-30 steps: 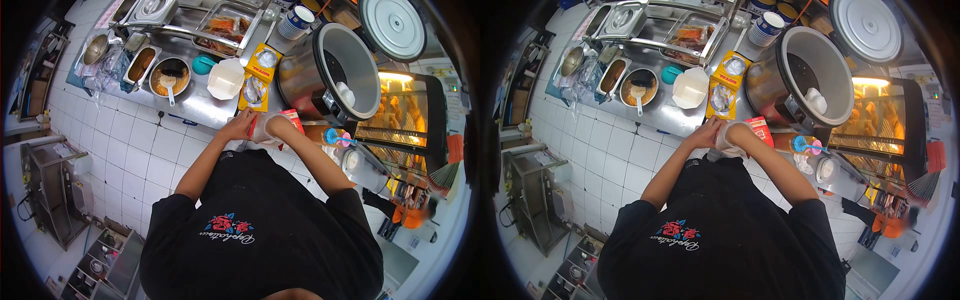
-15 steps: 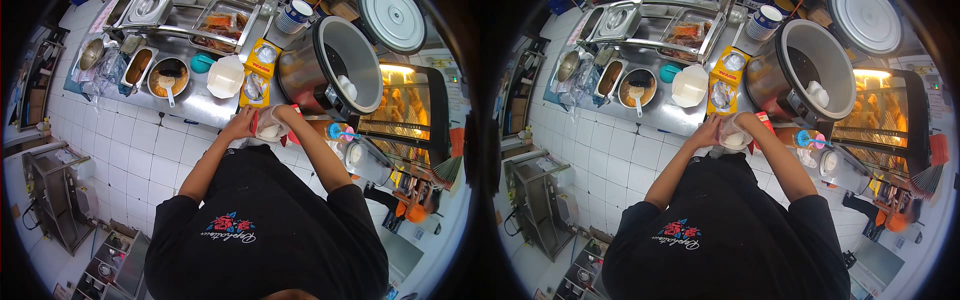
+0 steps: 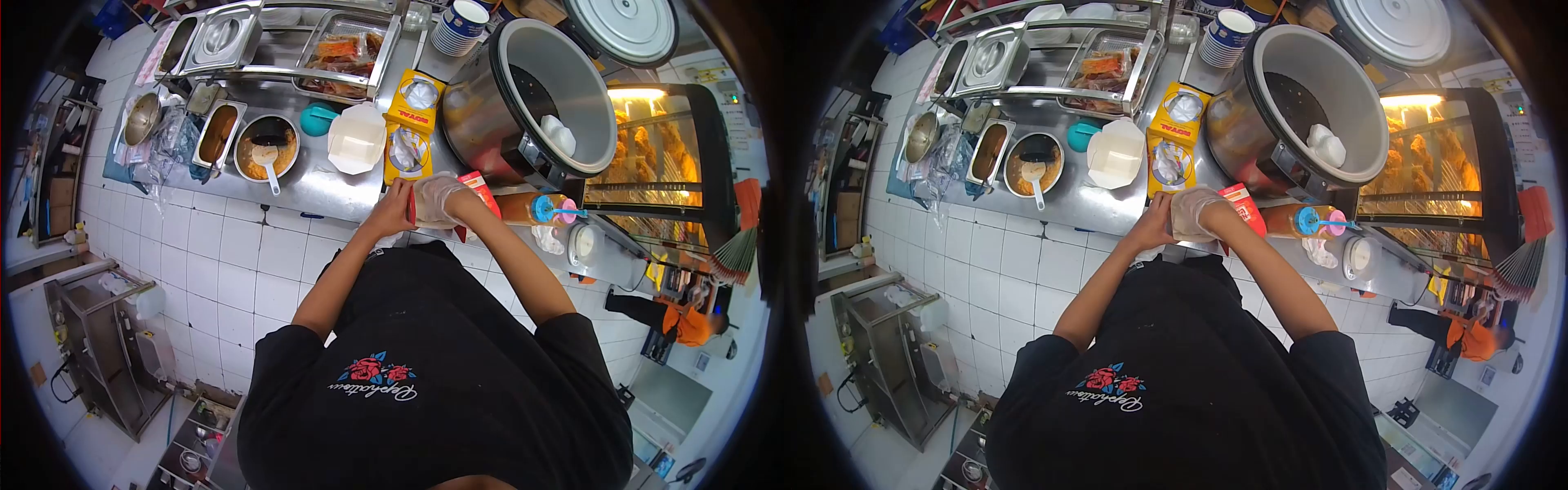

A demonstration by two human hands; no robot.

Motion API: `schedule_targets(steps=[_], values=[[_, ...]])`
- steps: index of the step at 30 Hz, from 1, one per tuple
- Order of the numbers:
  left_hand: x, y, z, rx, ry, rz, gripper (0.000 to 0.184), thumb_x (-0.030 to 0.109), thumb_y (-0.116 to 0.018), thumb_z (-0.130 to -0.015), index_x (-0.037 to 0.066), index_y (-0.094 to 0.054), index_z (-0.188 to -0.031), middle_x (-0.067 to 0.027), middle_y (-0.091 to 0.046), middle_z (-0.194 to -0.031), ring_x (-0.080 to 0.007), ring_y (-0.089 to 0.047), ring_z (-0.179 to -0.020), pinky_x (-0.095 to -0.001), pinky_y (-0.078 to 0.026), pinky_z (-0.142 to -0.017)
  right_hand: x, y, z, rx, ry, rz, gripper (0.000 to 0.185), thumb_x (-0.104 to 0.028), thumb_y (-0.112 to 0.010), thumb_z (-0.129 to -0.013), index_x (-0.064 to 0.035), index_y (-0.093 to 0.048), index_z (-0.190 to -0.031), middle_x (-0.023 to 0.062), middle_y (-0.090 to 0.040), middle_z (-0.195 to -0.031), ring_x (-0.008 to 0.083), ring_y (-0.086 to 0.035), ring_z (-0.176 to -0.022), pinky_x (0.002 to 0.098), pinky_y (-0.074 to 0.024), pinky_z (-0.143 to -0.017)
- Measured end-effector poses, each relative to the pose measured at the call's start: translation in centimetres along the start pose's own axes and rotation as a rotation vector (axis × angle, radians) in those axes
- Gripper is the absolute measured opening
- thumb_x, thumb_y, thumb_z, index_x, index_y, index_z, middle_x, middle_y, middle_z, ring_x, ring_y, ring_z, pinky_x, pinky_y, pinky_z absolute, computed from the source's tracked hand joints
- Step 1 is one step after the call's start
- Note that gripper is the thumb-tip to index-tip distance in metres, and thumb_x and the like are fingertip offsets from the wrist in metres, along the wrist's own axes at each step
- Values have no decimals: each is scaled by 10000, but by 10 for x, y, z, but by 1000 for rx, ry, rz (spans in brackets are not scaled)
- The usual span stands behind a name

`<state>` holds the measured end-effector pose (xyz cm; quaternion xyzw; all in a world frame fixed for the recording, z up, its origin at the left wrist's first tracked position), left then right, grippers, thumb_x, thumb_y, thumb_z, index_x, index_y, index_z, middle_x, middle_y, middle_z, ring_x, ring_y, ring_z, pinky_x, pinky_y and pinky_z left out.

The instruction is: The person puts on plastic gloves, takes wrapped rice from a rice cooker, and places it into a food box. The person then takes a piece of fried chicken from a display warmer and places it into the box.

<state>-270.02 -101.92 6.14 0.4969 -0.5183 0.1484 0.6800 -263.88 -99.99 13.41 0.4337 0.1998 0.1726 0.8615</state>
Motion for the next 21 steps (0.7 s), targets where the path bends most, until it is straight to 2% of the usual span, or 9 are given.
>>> schedule_targets(steps=[3,6,9,10,13,17,19,21], values=[[3,2,-2,5,-21,23,1100,187,-934,-529,59,-333,-1442,-184,-424,-1305,-429,-505,-1233,-493,-504,-990,-4,-9,-1,90,8,128,294,-295,-682,-773,-58,-726,-943,173,-733,-927,304,-728,-879,405,-576,-792],[10,6,-4,-12,-36,27,1094,152,-926,-513,46,-343,-1432,-185,-424,-1299,-429,-499,-1240,-490,-498,-1004,-3,-16,1,150,-34,35,364,-303,-677,-807,-32,-691,-1050,207,-728,-982,329,-723,-923,428,-568,-793],[15,7,-3,2,-65,18,1080,143,-921,-508,33,-354,-1421,-190,-423,-1293,-432,-498,-1238,-487,-494,-1011,1,-31,-2,302,-19,43,356,-283,-675,-813,-25,-686,-1059,187,-734,-953,333,-727,-897,433,-569,-794],[13,7,-2,-4,-55,15,1073,147,-921,-511,31,-358,-1417,-193,-423,-1290,-434,-498,-1236,-485,-494,-1012,-3,-27,6,382,55,96,311,-255,-650,-837,-24,-681,-1042,180,-734,-948,334,-729,-880,434,-572,-794],[9,5,-3,-5,-54,24,1041,164,-913,-538,30,-361,-1410,-209,-424,-1283,-443,-501,-1224,-487,-496,-998,-3,-6,10,156,-36,23,287,-258,-633,-855,-31,-660,-1028,180,-729,-992,332,-728,-886,437,-572,-792],[14,8,-4,14,-67,55,1004,163,-899,-568,34,-357,-1403,-211,-428,-1268,-447,-504,-1211,-497,-502,-975,-1,-13,9,330,126,129,276,-291,-606,-879,-39,-635,-988,184,-730,-952,331,-730,-880,438,-568,-783],[15,7,-4,18,-96,33,1002,172,-898,-572,37,-356,-1404,-212,-429,-1267,-449,-502,-1210,-495,-502,-979,1,-6,15,288,111,49,272,-283,-598,-883,-40,-640,-998,182,-731,-938,328,-731,-880,432,-568,-782],[11,4,-5,-25,-40,39,1002,180,-896,-580,42,-356,-1412,-215,-429,-1280,-448,-497,-1218,-494,-495,-991,-1,-4,18,253,85,23,268,-273,-590,-886,-40,-647,-1004,178,-732,-930,328,-732,-875,431,-569,-774]])
Point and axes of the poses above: each hand's wrist, its own z-axis away from the middle knuckle, its own y-axis out of the back of the hand, x = y × z, the point moved 10 cm from there along -z, towards the middle knuckle
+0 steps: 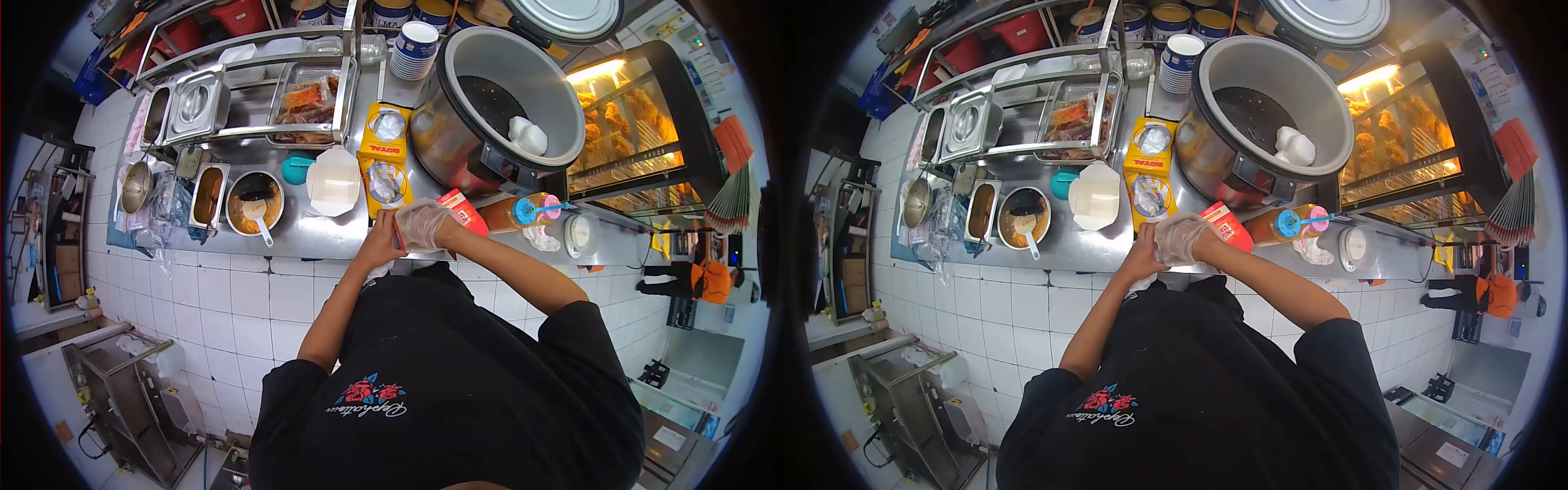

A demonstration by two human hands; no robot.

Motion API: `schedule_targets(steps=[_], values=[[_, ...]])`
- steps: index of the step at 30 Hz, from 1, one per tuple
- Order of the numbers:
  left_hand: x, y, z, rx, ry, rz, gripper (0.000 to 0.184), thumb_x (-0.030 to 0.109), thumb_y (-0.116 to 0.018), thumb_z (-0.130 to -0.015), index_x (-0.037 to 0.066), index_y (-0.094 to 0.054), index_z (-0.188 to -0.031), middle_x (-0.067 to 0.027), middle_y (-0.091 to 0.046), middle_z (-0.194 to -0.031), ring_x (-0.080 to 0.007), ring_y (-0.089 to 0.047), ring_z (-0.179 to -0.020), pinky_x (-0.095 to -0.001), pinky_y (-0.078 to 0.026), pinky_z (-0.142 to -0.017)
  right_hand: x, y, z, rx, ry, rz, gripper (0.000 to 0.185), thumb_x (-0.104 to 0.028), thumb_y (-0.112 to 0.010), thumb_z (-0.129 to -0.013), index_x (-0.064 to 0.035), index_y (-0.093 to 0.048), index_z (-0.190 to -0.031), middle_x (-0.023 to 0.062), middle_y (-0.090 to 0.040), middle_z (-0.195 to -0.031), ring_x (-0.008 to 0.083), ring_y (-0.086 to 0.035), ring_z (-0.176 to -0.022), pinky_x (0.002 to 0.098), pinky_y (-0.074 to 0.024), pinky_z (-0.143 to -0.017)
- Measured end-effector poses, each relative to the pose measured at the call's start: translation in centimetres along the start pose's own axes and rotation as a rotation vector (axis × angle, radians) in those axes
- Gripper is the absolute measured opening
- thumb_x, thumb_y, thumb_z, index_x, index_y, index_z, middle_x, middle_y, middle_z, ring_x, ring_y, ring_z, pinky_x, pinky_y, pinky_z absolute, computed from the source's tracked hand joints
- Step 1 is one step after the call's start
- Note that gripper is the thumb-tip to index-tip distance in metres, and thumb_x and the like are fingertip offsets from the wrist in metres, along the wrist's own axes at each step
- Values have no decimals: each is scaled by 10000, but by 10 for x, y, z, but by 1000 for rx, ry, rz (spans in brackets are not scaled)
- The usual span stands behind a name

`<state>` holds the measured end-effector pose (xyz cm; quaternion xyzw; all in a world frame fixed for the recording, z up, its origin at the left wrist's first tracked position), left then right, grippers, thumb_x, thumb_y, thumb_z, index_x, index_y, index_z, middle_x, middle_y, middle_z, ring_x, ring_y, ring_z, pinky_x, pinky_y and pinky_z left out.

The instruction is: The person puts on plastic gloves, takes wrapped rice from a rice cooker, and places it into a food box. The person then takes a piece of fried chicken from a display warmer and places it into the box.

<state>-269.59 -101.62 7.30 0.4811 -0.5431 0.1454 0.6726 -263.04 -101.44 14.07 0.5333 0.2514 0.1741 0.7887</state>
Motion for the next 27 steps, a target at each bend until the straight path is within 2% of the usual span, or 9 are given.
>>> schedule_targets(steps=[5,8,11,14,17,20,23,26,27], values=[[4,0,-1,-4,-11,3,987,173,-899,-581,38,-370,-1404,-190,-429,-1274,-408,-463,-1251,-478,-463,-1034,-4,-12,-5,-20,-54,107,249,-228,-597,-870,-30,-672,-1001,171,-734,-923,330,-735,-841,445,-572,-734],[5,0,-2,19,-37,-10,978,176,-901,-585,26,-373,-1394,-191,-431,-1270,-414,-465,-1251,-483,-460,-1036,-4,-19,-8,86,-45,140,232,-197,-618,-849,-21,-684,-984,176,-733,-909,326,-734,-808,454,-574,-712],[2,-1,-1,7,-11,-38,1006,181,-909,-575,12,-356,-1398,-198,-430,-1274,-422,-474,-1240,-482,-458,-1036,1,-24,-7,45,-99,171,228,-173,-624,-840,-26,-686,-1004,175,-732,-913,316,-731,-807,448,-574,-728],[3,1,0,6,-6,-56,1032,180,-917,-559,5,-341,-1397,-208,-427,-1275,-428,-487,-1224,-477,-466,-1021,5,-26,-10,92,-60,197,244,-212,-648,-831,-49,-688,-1008,176,-729,-925,340,-721,-835,441,-569,-763],[7,1,-1,11,-26,-33,1048,175,-922,-548,3,-332,-1397,-211,-425,-1281,-433,-493,-1220,-475,-474,-1006,16,-20,-10,32,-25,25,333,-308,-695,-773,-61,-718,-995,167,-732,-1003,307,-722,-963,398,-568,-823],[-2,-3,1,-15,12,-61,1041,176,-922,-550,5,-337,-1393,-207,-427,-1282,-432,-494,-1223,-474,-480,-997,9,1,-8,-147,-67,-243,376,-337,-683,-745,-78,-723,-1014,161,-728,-1028,316,-709,-978,398,-561,-840],[0,-5,4,-36,5,-65,1033,186,-922,-554,5,-341,-1388,-202,-430,-1283,-432,-494,-1224,-473,-479,-999,12,-11,-12,-256,-122,-194,378,-334,-678,-750,-84,-726,-1029,165,-728,-1041,316,-709,-979,405,-562,-841],[-1,-8,3,-3,-18,-55,1096,177,-924,-552,46,-315,-1453,-188,-427,-1337,-434,-501,-1252,-499,-498,-995,11,-27,-12,-364,-178,-156,381,-332,-673,-756,-89,-729,-1045,169,-727,-1055,317,-708,-980,412,-562,-842],[-1,-5,3,16,-18,-58,1082,179,-923,-556,50,-322,-1446,-187,-431,-1331,-435,-502,-1249,-499,-497,-995,3,-9,-13,-337,-181,-121,385,-337,-676,-759,-87,-729,-1047,168,-728,-1054,317,-712,-972,416,-564,-836]])
Point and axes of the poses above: each hand's wrist, its own z-axis away from the middle knuckle, its own y-axis out of the back of the hand, x = y × z, the point moved 10 cm from there along -z, towards the middle knuckle
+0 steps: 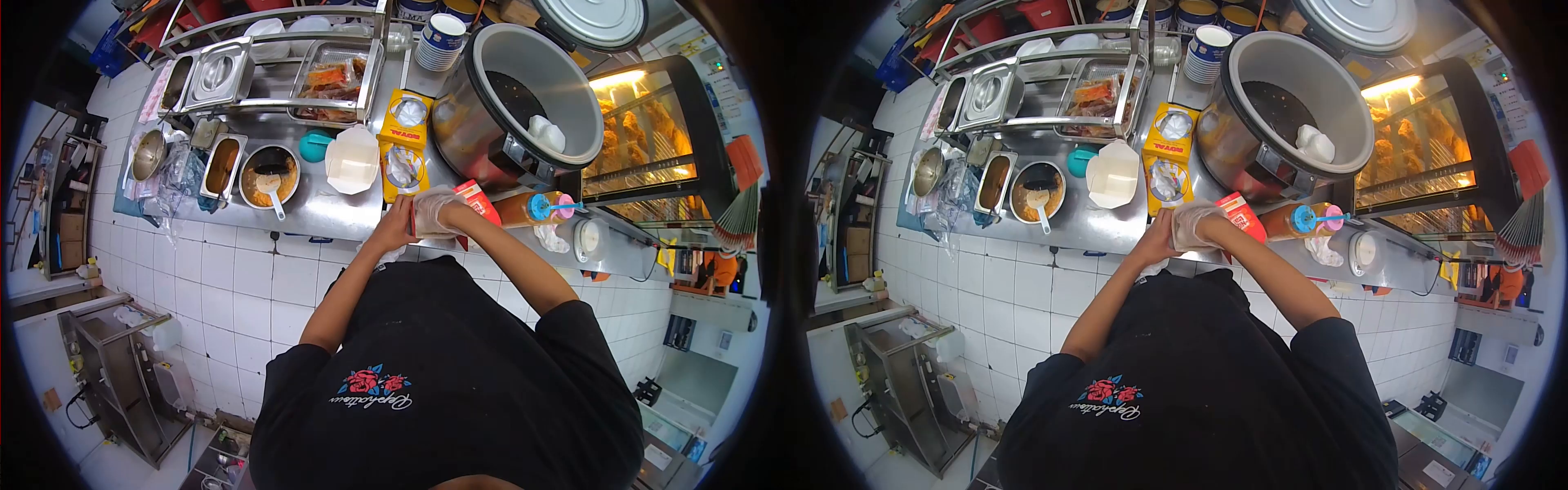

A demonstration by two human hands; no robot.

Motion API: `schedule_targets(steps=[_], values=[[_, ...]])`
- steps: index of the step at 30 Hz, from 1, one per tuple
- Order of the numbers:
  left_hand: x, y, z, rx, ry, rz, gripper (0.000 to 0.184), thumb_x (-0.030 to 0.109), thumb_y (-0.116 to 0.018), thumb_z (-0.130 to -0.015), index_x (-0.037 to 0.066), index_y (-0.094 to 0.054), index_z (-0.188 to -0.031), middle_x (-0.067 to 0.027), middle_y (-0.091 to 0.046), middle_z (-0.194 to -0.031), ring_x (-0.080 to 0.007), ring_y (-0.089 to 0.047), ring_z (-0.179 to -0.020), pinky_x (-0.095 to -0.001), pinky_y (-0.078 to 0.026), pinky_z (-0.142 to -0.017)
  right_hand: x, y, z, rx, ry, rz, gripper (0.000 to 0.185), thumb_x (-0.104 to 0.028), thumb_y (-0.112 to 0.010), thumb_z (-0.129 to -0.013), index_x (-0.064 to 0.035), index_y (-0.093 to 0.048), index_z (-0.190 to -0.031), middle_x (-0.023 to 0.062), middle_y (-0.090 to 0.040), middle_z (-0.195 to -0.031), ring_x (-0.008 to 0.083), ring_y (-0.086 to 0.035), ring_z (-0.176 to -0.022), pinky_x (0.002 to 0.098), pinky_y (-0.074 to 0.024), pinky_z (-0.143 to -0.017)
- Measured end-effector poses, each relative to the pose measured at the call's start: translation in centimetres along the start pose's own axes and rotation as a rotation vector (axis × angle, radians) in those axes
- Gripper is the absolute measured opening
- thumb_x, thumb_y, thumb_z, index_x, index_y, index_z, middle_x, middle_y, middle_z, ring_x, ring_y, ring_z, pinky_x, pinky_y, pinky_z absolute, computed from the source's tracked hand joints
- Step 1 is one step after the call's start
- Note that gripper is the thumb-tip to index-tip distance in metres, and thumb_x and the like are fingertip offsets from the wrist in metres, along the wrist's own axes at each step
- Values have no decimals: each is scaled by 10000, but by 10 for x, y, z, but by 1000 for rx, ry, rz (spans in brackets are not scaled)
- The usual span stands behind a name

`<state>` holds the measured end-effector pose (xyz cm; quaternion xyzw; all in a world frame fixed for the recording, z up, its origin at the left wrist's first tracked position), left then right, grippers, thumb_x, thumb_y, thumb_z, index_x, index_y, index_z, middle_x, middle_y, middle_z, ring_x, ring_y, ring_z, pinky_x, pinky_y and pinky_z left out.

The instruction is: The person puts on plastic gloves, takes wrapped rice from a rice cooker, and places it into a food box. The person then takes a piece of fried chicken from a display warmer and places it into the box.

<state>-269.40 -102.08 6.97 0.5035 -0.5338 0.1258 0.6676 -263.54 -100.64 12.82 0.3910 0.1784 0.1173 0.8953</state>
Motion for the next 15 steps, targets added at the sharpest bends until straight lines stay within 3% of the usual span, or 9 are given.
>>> schedule_targets(steps=[2,6,9,12,15], values=[[-1,6,0,42,8,-3,1054,184,-922,-563,59,-337,-1432,-184,-439,-1319,-436,-503,-1243,-498,-495,-997,-15,27,14,52,-8,64,391,-346,-683,-766,-82,-729,-1051,166,-731,-1052,317,-719,-954,425,-568,-823],[-1,11,1,50,7,47,956,212,-925,-599,31,-383,-1367,-197,-455,-1277,-422,-487,-1222,-476,-458,-1020,33,24,17,284,-164,-164,260,-262,-586,-907,-94,-735,-1040,138,-745,-1052,313,-731,-915,439,-575,-784],[-2,8,2,27,31,35,1033,175,-924,-566,70,-340,-1412,-185,-442,-1302,-438,-507,-1229,-498,-496,-996,37,5,22,87,-275,-592,233,-216,-606,-904,-104,-732,-1066,155,-739,-1022,295,-723,-912,398,-564,-813],[-4,7,1,31,63,74,966,215,-928,-597,28,-385,-1374,-197,-458,-1270,-417,-484,-1221,-465,-443,-1041,47,-35,-17,338,-13,-151,212,-170,-599,-900,-113,-719,-1065,148,-731,-1052,287,-718,-944,388,-563,-823],[3,7,0,24,2,56,972,219,-929,-595,27,-386,-1377,-205,-453,-1269,-421,-478,-1224,-468,-451,-1034,30,-39,-31,250,28,82,166,-130,-606,-880,-118,-717,-1003,136,-721,-1062,284,-713,-966,386,-567,-827]])
Point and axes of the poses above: each hand's wrist, its own z-axis away from the middle knuckle, its own y-axis out of the back of the hand, x = y × z, the point moved 10 cm from there along -z, towards the middle knuckle
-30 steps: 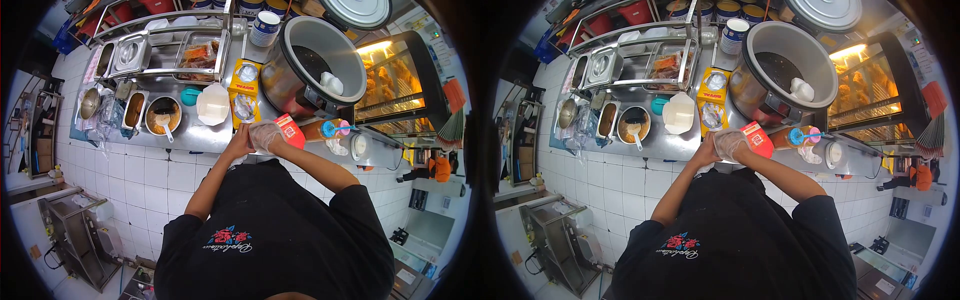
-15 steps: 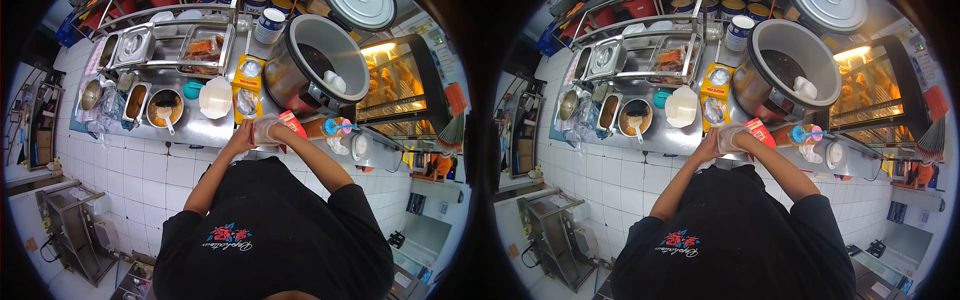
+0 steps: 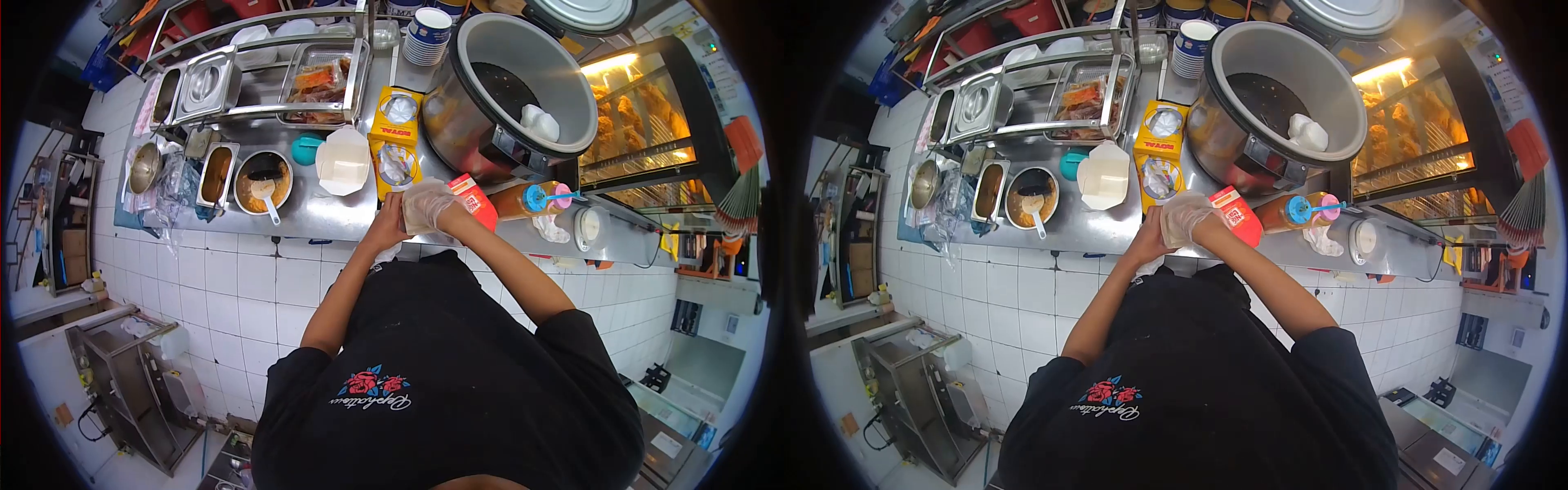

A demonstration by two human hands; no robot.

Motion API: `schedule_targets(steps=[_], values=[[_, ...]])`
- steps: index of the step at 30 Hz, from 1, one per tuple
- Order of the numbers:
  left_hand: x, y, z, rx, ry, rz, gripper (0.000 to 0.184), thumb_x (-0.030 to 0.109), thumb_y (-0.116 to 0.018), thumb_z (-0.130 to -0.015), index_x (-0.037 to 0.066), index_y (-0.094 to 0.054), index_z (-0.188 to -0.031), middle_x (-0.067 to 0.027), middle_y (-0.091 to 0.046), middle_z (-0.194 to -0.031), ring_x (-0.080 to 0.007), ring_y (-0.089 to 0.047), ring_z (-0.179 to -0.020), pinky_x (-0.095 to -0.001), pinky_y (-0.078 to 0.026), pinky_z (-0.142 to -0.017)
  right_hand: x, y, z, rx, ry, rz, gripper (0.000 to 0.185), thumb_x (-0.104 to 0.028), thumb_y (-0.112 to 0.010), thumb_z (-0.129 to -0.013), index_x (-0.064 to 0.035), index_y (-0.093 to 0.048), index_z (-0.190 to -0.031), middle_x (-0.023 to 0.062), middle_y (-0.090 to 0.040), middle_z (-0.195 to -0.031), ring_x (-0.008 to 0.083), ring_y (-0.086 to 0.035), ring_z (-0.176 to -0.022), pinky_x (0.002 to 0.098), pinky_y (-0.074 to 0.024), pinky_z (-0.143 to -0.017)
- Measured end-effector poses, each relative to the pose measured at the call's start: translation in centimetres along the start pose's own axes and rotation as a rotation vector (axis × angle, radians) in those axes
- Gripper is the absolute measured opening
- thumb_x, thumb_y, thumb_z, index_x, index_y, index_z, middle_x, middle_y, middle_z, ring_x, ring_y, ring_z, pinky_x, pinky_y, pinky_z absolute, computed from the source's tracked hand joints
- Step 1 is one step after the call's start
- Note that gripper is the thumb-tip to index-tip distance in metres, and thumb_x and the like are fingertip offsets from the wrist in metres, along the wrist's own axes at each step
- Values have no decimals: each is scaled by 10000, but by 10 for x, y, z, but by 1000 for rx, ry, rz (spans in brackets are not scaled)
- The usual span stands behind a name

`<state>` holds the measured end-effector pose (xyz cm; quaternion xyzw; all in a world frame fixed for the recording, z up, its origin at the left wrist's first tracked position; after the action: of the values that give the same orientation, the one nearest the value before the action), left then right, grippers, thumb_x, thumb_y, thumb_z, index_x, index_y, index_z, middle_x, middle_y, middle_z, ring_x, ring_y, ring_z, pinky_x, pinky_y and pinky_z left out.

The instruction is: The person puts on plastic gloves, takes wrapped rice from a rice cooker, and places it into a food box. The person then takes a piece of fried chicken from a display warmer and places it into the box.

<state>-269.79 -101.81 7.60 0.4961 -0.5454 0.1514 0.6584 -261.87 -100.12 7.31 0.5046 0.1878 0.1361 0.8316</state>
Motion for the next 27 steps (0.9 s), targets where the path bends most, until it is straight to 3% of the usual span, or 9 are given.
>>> schedule_targets(steps=[4,6,12,13,17,19,22,25,27], values=[[2,-3,2,3,-29,0,974,216,-933,-584,20,-394,-1372,-209,-450,-1269,-423,-473,-1227,-470,-447,-1040,-6,38,25,202,-18,-105,115,-136,-634,-841,-118,-723,-911,119,-723,-1036,286,-714,-944,394,-581,-799],[0,-7,5,-25,-3,-28,980,209,-934,-578,15,-395,-1374,-208,-450,-1267,-421,-473,-1225,-467,-442,-1047,-13,45,30,246,82,-211,104,-127,-655,-813,-123,-725,-890,106,-726,-1021,288,-716,-930,400,-587,-786],[9,-6,4,-37,-39,-17,976,153,-915,-561,18,-393,-1375,-216,-442,-1281,-435,-454,-1252,-472,-430,-1067,-27,32,28,71,189,28,185,-166,-686,-785,-119,-752,-951,92,-740,-1037,293,-706,-1011,390,-577,-848],[10,-6,5,-50,-49,-3,976,155,-912,-566,16,-386,-1377,-217,-441,-1283,-438,-452,-1247,-469,-425,-1069,-19,17,18,156,273,-73,194,-202,-660,-817,-113,-750,-964,104,-737,-1039,299,-703,-1023,392,-570,-851],[14,-2,5,-13,-37,28,991,150,-910,-563,13,-377,-1386,-217,-441,-1284,-440,-453,-1255,-468,-424,-1072,8,29,24,117,-58,-428,231,-247,-597,-873,-112,-745,-989,116,-731,-1044,288,-697,-1016,393,-558,-839],[11,-2,7,7,-15,9,998,148,-911,-560,12,-373,-1390,-218,-442,-1282,-440,-454,-1260,-468,-424,-1073,7,23,23,67,-118,-497,246,-256,-566,-893,-110,-738,-990,121,-728,-1042,284,-692,-1007,394,-551,-836],[5,-5,9,-16,16,5,1002,151,-913,-564,9,-369,-1394,-210,-437,-1290,-432,-463,-1263,-477,-437,-1060,-6,45,41,133,-70,-379,242,-239,-573,-888,-98,-731,-1005,108,-731,-1042,270,-688,-1006,389,-547,-847],[6,0,8,41,48,-56,1001,155,-910,-580,28,-364,-1409,-200,-424,-1292,-420,-486,-1244,-478,-465,-1029,10,8,13,191,-69,-437,238,-245,-578,-892,-82,-724,-986,129,-730,-1026,290,-688,-1009,401,-546,-839],[0,2,7,60,118,-31,989,160,-906,-601,45,-363,-1421,-195,-417,-1283,-417,-506,-1227,-476,-485,-1002,4,18,24,145,-70,-206,240,-246,-568,-904,-77,-726,-971,154,-724,-1002,296,-684,-1001,409,-539,-836]])
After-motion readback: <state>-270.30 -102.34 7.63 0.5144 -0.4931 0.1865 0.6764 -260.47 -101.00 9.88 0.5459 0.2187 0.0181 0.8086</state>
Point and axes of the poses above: each hand's wrist, its own z-axis away from the middle knuckle, its own y-axis out of the back of the hand, x = y × z, the point moved 10 cm from there along -z, towards the middle knuckle
